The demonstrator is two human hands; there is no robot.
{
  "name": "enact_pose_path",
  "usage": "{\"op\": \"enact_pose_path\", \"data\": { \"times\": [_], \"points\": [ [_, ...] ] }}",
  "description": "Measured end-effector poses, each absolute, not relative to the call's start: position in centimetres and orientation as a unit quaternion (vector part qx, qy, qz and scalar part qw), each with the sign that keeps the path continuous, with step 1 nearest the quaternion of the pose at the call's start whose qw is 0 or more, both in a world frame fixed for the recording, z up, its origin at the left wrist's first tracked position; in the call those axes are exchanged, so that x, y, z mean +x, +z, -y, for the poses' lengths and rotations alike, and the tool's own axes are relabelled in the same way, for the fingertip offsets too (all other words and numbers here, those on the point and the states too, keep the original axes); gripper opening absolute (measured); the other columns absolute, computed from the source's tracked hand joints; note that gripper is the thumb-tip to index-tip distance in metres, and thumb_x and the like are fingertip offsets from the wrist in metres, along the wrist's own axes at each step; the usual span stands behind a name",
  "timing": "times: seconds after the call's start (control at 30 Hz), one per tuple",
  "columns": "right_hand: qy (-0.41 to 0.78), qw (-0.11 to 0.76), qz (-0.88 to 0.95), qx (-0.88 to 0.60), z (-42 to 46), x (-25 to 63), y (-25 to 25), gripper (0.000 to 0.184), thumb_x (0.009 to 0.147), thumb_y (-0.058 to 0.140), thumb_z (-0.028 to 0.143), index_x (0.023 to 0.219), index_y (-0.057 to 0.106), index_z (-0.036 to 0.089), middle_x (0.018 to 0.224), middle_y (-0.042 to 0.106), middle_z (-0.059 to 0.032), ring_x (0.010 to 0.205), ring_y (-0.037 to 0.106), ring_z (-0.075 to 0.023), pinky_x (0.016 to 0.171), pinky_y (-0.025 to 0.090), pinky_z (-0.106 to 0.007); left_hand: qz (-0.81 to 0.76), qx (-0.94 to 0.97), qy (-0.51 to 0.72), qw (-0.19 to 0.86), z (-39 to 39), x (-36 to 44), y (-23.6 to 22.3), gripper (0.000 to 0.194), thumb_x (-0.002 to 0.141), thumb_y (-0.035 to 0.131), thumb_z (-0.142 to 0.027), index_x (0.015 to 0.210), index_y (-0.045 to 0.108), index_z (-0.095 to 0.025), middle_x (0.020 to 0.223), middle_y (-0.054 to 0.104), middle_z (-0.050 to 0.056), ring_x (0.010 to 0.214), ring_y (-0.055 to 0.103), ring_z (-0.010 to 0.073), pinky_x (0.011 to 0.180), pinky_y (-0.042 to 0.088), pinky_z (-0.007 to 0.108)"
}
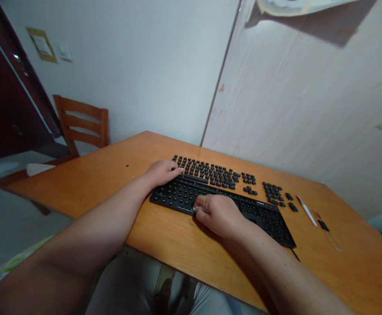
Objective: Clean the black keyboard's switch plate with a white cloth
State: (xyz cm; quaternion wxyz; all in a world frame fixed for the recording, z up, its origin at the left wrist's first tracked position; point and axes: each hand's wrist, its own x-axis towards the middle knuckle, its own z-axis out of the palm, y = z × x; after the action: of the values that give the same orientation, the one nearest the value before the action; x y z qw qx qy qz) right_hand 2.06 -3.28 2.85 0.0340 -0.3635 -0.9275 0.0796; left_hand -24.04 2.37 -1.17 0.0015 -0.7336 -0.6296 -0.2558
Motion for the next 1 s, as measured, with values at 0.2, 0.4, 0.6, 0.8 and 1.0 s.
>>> {"op": "enact_pose_path", "data": {
  "times": [0.2, 0.4, 0.6, 0.8, 1.0],
  "points": [
    [0.112, 0.033, 0.921, -0.371, 3.3, 2.4, 2.8, 0.018, 0.089, 0.051, 0.031, 0.089, 0.068, 0.025, 0.078, 0.069, -0.0005, 0.068, 0.059, -0.016, 0.06, 0.032, -0.026, 0.627, -0.737, -0.25, -0.005, -1.8, -24.0, -0.7, 0.054, 0.091, 0.039, -0.061, 0.069, 0.068, -0.02, 0.072, 0.068, 0.006, 0.064, 0.055, 0.0183, 0.055, 0.028, 0.03],
    [0.129, 0.042, 0.922, -0.364, 3.2, 2.8, 2.7, 0.018, 0.088, 0.051, 0.031, 0.087, 0.068, 0.025, 0.077, 0.068, -0.0009, 0.068, 0.059, -0.0169, 0.06, 0.033, -0.026, 0.636, -0.731, -0.246, -0.011, -1.4, -24.0, -0.5, 0.055, 0.091, 0.039, -0.061, 0.071, 0.069, -0.02, 0.073, 0.069, 0.005, 0.065, 0.056, 0.0181, 0.056, 0.029, 0.029],
    [0.144, 0.055, 0.921, -0.358, 3.3, 3.0, 2.7, 0.016, 0.086, 0.051, 0.026, 0.085, 0.067, 0.025, 0.073, 0.067, 0.0005, 0.066, 0.058, -0.016, 0.06, 0.033, -0.025, 0.638, -0.726, -0.257, -0.008, -1.5, -24.0, -1.0, 0.06, 0.09, 0.035, -0.065, 0.068, 0.067, -0.02, 0.07, 0.066, 0.004, 0.063, 0.054, 0.0173, 0.056, 0.029, 0.029],
    [0.191, 0.086, 0.906, -0.367, 2.0, 4.2, 2.6, 0.016, 0.086, 0.053, 0.031, 0.084, 0.067, 0.023, 0.07, 0.064, 0.0014, 0.063, 0.055, -0.0152, 0.058, 0.034, -0.025, 0.638, -0.722, -0.267, -0.024, -1.5, -24.1, -1.0, 0.058, 0.09, 0.036, -0.065, 0.067, 0.064, -0.019, 0.068, 0.064, 0.003, 0.063, 0.052, 0.0162, 0.056, 0.029, 0.028],
    [0.222, 0.152, 0.869, -0.414, -0.8, 4.5, 2.2, 0.022, 0.087, 0.054, 0.041, 0.084, 0.065, 0.022, 0.063, 0.058, 0.0026, 0.06, 0.051, -0.0145, 0.054, 0.034, -0.025, 0.636, -0.724, -0.266, -0.015, -1.7, -24.2, -1.2, 0.057, 0.09, 0.036, -0.064, 0.064, 0.063, -0.02, 0.067, 0.063, 0.003, 0.062, 0.053, 0.0163, 0.056, 0.029, 0.028]
  ]
}}
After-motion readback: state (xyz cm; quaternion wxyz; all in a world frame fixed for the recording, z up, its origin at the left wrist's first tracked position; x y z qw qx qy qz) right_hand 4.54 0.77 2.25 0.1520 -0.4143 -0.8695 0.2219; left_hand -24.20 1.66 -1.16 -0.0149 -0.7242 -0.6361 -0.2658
